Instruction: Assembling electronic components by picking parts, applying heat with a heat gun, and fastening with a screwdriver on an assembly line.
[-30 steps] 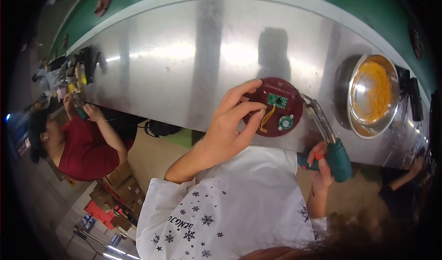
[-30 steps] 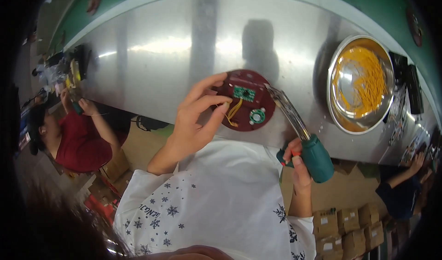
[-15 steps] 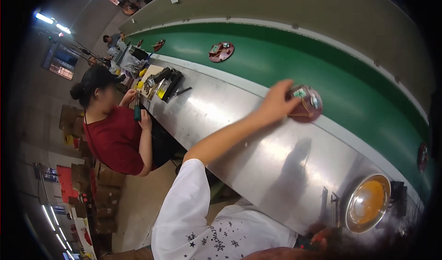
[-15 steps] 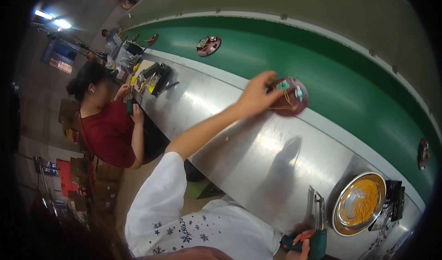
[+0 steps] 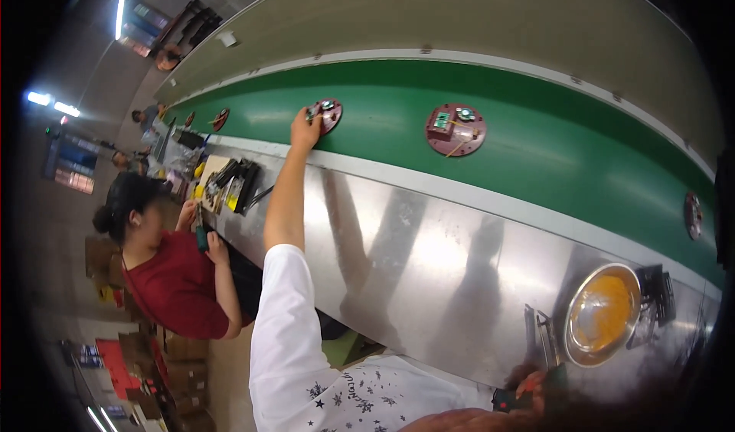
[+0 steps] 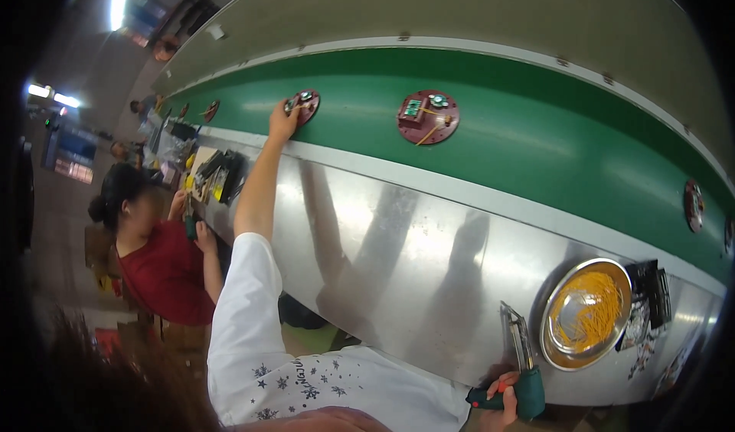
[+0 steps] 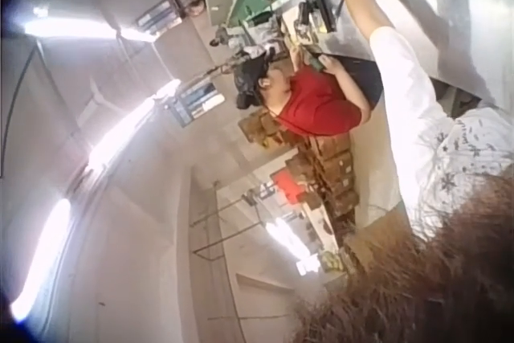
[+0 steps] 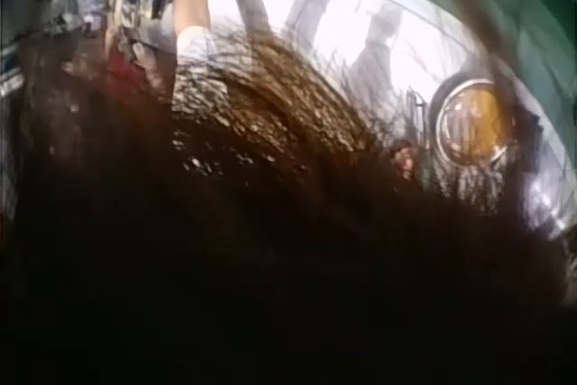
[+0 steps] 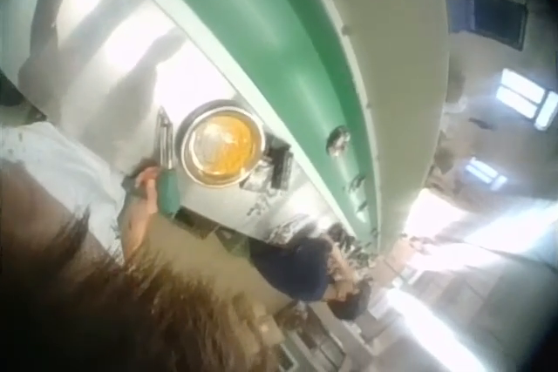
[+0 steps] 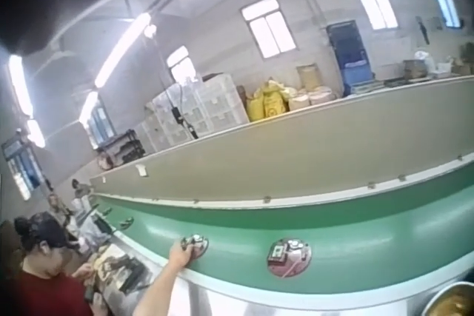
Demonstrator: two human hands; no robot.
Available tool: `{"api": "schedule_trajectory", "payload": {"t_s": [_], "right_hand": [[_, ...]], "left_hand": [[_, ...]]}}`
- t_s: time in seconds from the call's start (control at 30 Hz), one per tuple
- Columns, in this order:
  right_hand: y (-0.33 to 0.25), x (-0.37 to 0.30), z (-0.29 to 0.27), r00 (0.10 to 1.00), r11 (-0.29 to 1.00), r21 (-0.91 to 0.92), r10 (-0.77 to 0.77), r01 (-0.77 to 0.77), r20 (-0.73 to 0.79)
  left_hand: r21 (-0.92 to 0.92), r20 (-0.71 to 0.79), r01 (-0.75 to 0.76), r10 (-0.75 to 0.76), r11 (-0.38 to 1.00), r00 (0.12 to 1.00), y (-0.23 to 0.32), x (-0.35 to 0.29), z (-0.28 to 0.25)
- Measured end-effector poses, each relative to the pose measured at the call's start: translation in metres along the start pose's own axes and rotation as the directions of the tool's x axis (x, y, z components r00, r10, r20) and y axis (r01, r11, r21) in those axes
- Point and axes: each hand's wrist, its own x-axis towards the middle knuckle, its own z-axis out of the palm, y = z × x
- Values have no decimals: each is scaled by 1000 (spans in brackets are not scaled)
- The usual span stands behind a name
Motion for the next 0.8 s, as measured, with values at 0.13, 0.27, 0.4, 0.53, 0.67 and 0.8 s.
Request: {"api": "schedule_trajectory", "payload": {"t_s": [0.13, 0.27, 0.4, 0.53, 0.67, 0.8], "right_hand": [[0, 4, 5, 999, 998, 41, -47, 48, -28], [8, 0, 11, 998, 995, 85, -49, 53, -50], [2, 5, 22, 997, 995, 65, -72, 70, 38], [2, 5, 23, 995, 988, 140, -79, 69, 63], [-8, -1, 31, 996, 986, 153, -78, 71, 41], [-12, -14, 9, 990, 973, 186, -136, 139, -32]], "left_hand": [[-70, 22, -56, 58, 996, 998, 9, -24, -19], [-291, 283, -302, 383, 908, 879, 111, -91, -27], [-531, 483, -532, 752, 659, 449, 189, -202, -76], [-751, 448, -520, 893, 406, 50, 228, -294, -88], [-759, 407, -548, 913, 351, 21, 250, -334, -94], [-794, 362, -519, 932, 318, 16, 292, -354, -122]]}}
